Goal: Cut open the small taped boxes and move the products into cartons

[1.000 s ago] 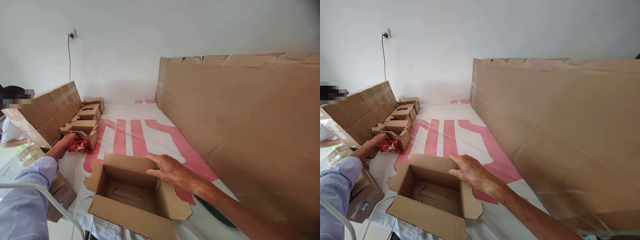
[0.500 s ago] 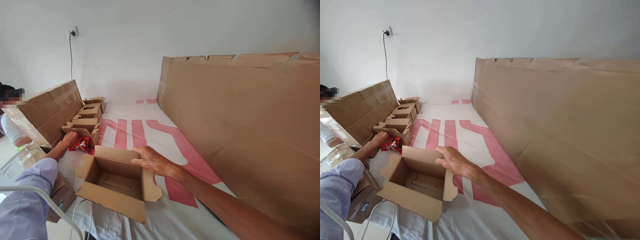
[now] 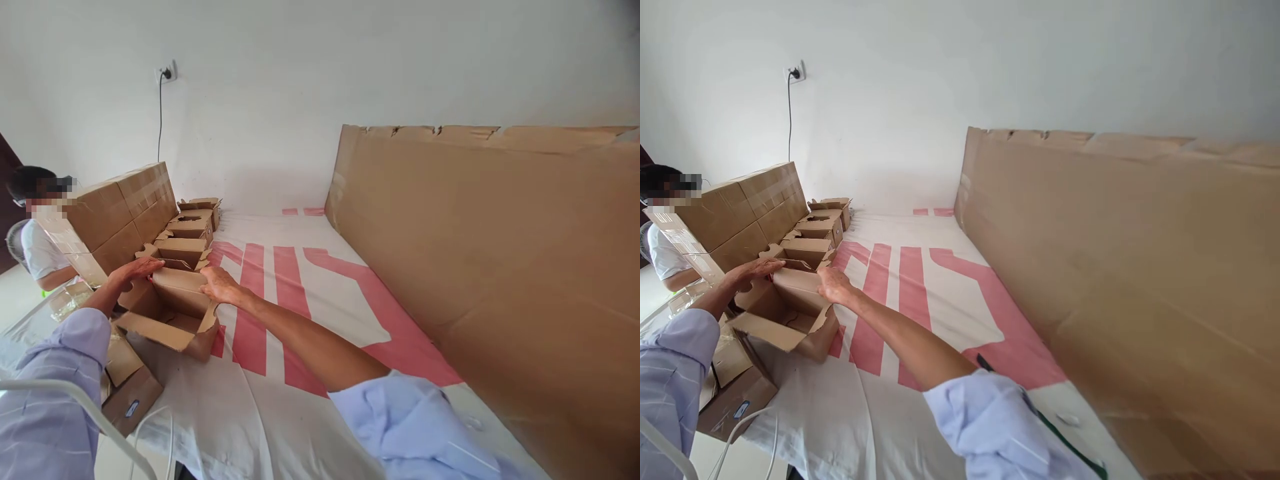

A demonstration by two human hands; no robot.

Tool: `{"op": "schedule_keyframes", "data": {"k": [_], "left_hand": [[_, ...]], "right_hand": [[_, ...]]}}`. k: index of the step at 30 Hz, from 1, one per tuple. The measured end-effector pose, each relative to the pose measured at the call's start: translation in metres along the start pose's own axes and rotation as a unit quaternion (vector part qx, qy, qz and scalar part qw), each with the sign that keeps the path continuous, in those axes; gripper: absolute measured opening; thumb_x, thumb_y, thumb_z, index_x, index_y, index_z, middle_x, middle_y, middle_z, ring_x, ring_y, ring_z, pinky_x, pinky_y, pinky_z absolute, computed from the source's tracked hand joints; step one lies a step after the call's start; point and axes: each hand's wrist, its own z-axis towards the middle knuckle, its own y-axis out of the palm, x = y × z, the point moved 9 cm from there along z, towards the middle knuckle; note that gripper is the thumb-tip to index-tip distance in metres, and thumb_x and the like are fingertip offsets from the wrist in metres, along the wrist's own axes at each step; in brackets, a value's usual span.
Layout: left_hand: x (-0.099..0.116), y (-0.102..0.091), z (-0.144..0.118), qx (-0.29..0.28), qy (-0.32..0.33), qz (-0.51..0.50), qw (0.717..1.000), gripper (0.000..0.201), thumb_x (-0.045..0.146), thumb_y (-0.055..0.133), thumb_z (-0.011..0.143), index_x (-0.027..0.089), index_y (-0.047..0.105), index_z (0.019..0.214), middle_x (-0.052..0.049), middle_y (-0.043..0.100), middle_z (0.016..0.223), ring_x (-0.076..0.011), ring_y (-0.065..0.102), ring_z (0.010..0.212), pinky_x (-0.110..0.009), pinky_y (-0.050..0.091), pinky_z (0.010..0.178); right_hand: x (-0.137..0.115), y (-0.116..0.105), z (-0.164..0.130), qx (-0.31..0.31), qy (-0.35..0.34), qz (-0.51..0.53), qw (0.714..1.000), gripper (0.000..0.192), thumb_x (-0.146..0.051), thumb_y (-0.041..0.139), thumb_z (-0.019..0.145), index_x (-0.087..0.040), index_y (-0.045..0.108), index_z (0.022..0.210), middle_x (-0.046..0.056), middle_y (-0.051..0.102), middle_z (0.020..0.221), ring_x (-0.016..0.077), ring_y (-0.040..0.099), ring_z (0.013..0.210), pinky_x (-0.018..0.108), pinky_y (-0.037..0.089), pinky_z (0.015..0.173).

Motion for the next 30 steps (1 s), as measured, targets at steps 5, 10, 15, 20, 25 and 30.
{"op": "schedule_keyframes", "data": {"k": [5, 10, 15, 20, 25, 30], "left_hand": [[0.008, -0.033, -0.033, 0.028, -0.016, 0.042, 0.999, 0.035, 0.037, 0.055, 0.095, 0.024, 0.08, 0.116, -0.011, 0.078, 0.126, -0.0343, 0.071, 0.119, -0.044, 0.054, 0.103], [0.042, 0.004, -0.103, -0.075, 0.093, 0.015, 0.993, 0.074, 0.039, 0.083, 0.074, 0.035, 0.068, 0.146, -0.005, 0.068, 0.151, -0.0331, 0.067, 0.132, -0.038, 0.053, 0.107], [0.046, 0.044, -0.12, -0.078, 0.034, 0.171, 0.982, 0.039, 0.023, 0.08, 0.08, 0.021, 0.08, 0.12, -0.016, 0.075, 0.124, -0.0404, 0.072, 0.12, -0.049, 0.055, 0.099], [0.05, 0.05, -0.111, -0.012, 0.013, 0.194, 0.981, 0.035, 0.008, 0.06, 0.089, 0.011, 0.074, 0.122, -0.026, 0.072, 0.123, -0.045, 0.066, 0.125, -0.058, 0.049, 0.102], [0.047, 0.055, -0.122, -0.017, 0.032, 0.167, 0.985, 0.069, 0.026, 0.085, 0.078, 0.018, 0.064, 0.143, -0.023, 0.069, 0.136, -0.0452, 0.062, 0.132, -0.06, 0.047, 0.108], [0.038, 0.049, -0.139, -0.006, 0.053, 0.083, 0.995, 0.103, 0.031, 0.094, 0.067, 0.027, 0.05, 0.161, -0.02, 0.061, 0.153, -0.0459, 0.051, 0.146, -0.059, 0.045, 0.112]], "right_hand": [[-0.006, 0.01, 0.033, 0.031, 0.021, 0.001, 0.999, 0.015, -0.015, 0.069, 0.093, -0.017, 0.071, 0.108, 0.016, 0.078, 0.121, 0.031, 0.071, 0.116, 0.033, 0.051, 0.085], [-0.018, 0.017, 0.058, 0.073, 0.018, 0.034, 0.997, 0.013, -0.016, 0.07, 0.092, -0.018, 0.07, 0.105, 0.015, 0.078, 0.117, 0.0302, 0.071, 0.113, 0.035, 0.051, 0.089], [-0.018, 0.001, 0.05, 0.154, -0.001, 0.094, 0.984, 0.016, -0.022, 0.061, 0.1, -0.021, 0.065, 0.116, 0.011, 0.075, 0.119, 0.0247, 0.069, 0.111, 0.034, 0.05, 0.092], [-0.001, -0.006, -0.01, 0.211, -0.035, 0.153, 0.965, 0.019, -0.025, 0.058, 0.099, -0.023, 0.062, 0.117, 0.008, 0.071, 0.119, 0.0209, 0.068, 0.104, 0.034, 0.052, 0.092], [0.028, 0.026, -0.092, 0.219, -0.046, 0.21, 0.952, 0.012, -0.026, 0.055, 0.092, -0.025, 0.061, 0.102, 0.004, 0.072, 0.103, 0.0196, 0.069, 0.087, 0.033, 0.055, 0.078], [0.053, 0.058, -0.155, 0.202, -0.019, 0.329, 0.922, 0.016, -0.037, 0.058, 0.089, -0.025, 0.064, 0.097, 0.005, 0.072, 0.098, 0.0204, 0.067, 0.084, 0.034, 0.057, 0.078]]}}
